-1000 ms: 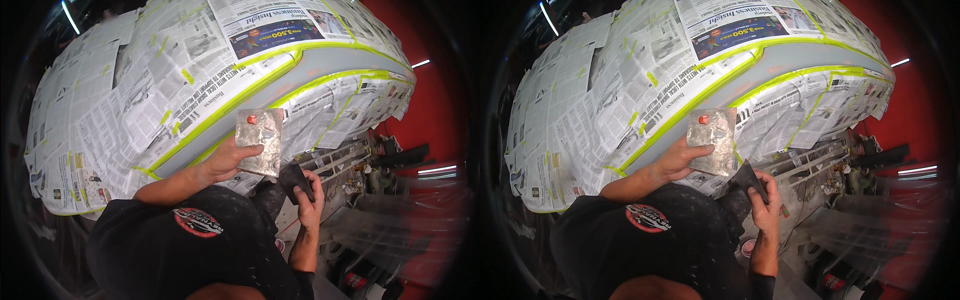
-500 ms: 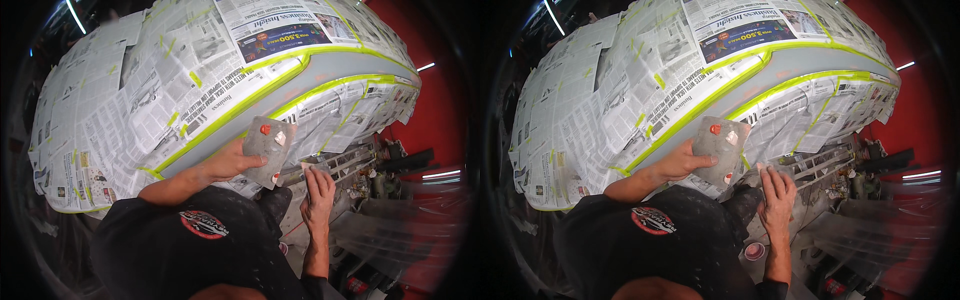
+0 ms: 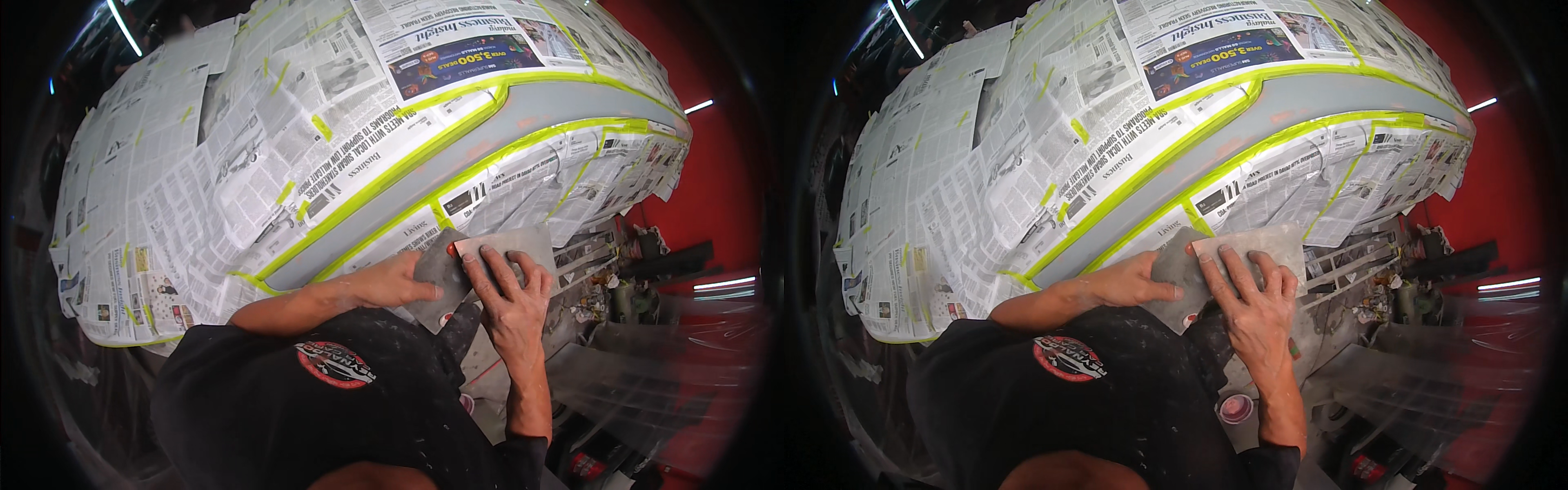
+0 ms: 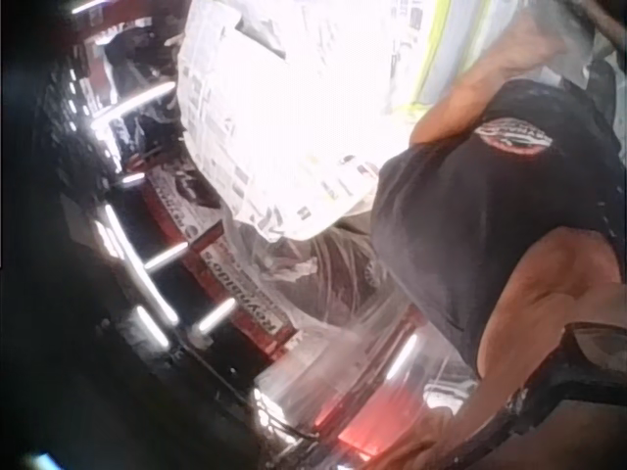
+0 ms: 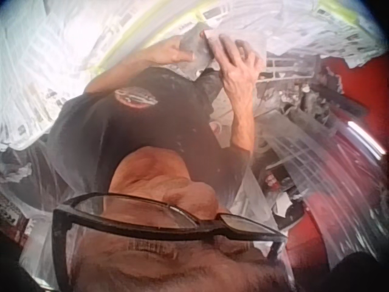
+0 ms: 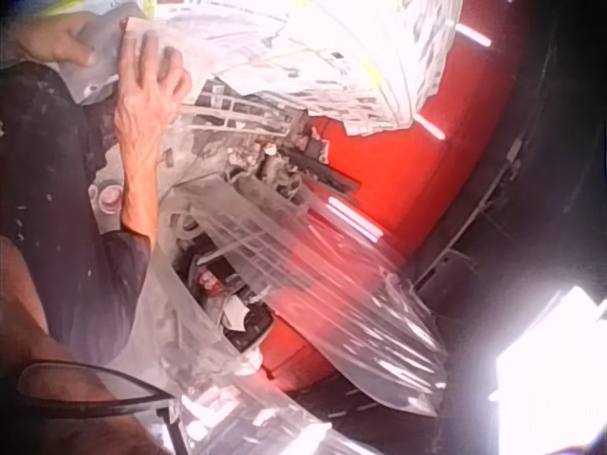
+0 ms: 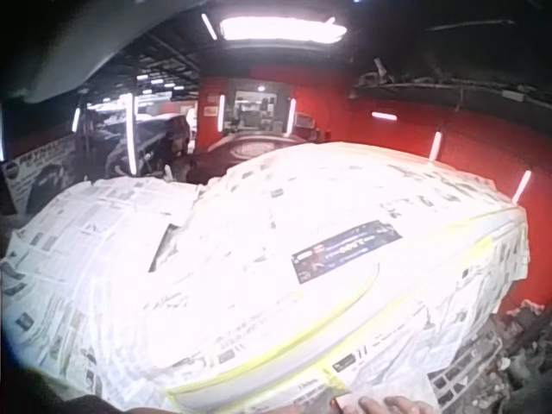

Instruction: The person applies a body filler compound to a car panel using a spreader tool. They repeatedly smooth the filler over a masked area, occasionally scraping excess material from the tool onto the surface. The car is covered in newspaper and masking tape to protect surrounding areas.

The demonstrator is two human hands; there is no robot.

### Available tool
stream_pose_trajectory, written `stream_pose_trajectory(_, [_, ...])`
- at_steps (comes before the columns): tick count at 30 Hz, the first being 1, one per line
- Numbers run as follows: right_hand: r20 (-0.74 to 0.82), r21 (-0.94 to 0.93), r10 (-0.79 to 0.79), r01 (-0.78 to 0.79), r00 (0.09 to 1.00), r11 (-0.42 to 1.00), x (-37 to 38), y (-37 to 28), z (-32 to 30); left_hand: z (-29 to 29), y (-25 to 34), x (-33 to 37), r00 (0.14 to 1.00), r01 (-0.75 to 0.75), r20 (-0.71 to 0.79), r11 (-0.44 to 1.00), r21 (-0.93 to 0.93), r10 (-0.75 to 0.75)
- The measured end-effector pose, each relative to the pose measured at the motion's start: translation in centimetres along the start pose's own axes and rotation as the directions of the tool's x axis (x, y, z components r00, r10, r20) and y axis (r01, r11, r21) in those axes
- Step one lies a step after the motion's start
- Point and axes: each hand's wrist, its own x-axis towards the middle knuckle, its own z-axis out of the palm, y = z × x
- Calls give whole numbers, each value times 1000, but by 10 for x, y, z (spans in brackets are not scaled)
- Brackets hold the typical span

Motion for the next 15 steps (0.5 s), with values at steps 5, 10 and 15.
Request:
stream_pose_trajectory(5, [26,-11,-20,21,999,1000,0,2,4,2,2,1,1000,19,-4,999,28,-19])
stream_pose_trajectory(10, [-32,109,22,-18,999,994,-9,13,5,-4,2,1,1000,2,-22,1000,1,-2])
stream_pose_trajectory(15, [-110,542,254,-156,961,826,-14,9,3,-6,0,7,957,-249,-214,935,-253,197])
